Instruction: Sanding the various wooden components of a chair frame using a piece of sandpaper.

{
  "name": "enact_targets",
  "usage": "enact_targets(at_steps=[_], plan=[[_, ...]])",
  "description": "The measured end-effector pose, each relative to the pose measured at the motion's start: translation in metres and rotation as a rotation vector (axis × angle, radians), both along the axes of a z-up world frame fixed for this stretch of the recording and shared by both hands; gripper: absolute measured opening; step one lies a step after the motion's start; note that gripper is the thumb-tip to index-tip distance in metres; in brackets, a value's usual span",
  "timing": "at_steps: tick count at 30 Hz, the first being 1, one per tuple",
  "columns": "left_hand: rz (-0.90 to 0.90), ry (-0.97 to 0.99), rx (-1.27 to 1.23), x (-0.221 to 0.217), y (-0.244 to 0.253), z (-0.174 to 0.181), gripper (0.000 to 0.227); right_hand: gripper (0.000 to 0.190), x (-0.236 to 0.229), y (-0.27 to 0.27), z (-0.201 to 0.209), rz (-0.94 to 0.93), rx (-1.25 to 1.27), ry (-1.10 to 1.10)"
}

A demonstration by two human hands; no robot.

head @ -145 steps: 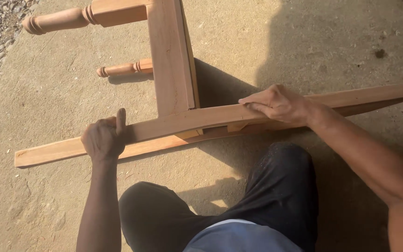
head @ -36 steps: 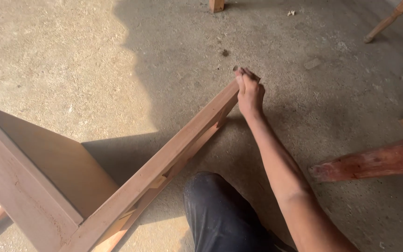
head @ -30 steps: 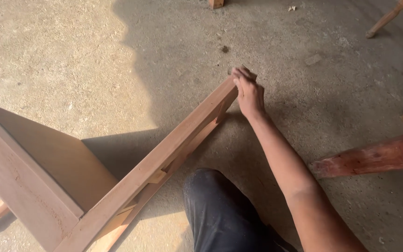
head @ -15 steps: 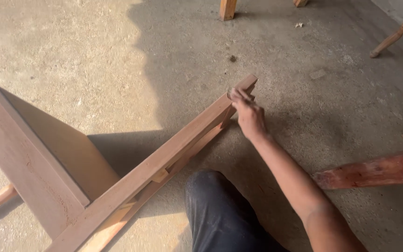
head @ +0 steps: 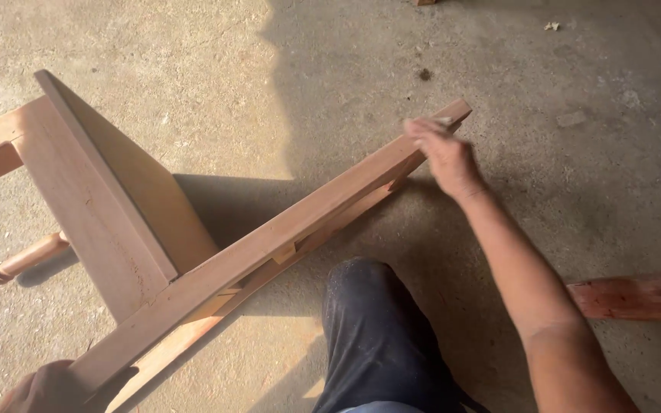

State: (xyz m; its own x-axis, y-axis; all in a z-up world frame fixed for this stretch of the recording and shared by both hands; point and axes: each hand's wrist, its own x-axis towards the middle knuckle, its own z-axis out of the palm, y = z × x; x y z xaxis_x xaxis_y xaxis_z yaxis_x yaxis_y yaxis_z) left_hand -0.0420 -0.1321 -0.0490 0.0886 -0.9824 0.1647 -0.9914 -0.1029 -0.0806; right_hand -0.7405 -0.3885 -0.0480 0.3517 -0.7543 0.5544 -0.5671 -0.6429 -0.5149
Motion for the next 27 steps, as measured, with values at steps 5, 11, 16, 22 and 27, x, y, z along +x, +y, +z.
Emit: enact_targets(at_steps=[5, 11, 16, 22, 27], plan=[[0.111, 0.019, 0.037, -0.092, 0.020, 0.016, 0.052, 0.023, 0.052, 0.026, 0.006, -0.090, 0.116, -0.036], [0.292, -0.095, 0.244, -0.081, -0.002, 0.034, 0.070, 0.034, 0.174, 0.064, 0.029, 0.607, -0.297, 0.267], [0.257, -0.026, 0.261, -0.085, -0.014, 0.048, 0.076, 0.038, 0.085, 0.034, 0.016, 0.621, -0.657, 0.641], [0.292, 0.043, 0.332, -0.097, -0.019, 0.061, 0.080, 0.023, 0.201, 0.045, 0.033, 0.906, -0.936, 0.707], [0.249, 0.067, 0.221, -0.086, -0.007, 0.033, 0.073, 0.016, 0.225, 0.044, 0.033, 1.106, -0.855, 0.692]])
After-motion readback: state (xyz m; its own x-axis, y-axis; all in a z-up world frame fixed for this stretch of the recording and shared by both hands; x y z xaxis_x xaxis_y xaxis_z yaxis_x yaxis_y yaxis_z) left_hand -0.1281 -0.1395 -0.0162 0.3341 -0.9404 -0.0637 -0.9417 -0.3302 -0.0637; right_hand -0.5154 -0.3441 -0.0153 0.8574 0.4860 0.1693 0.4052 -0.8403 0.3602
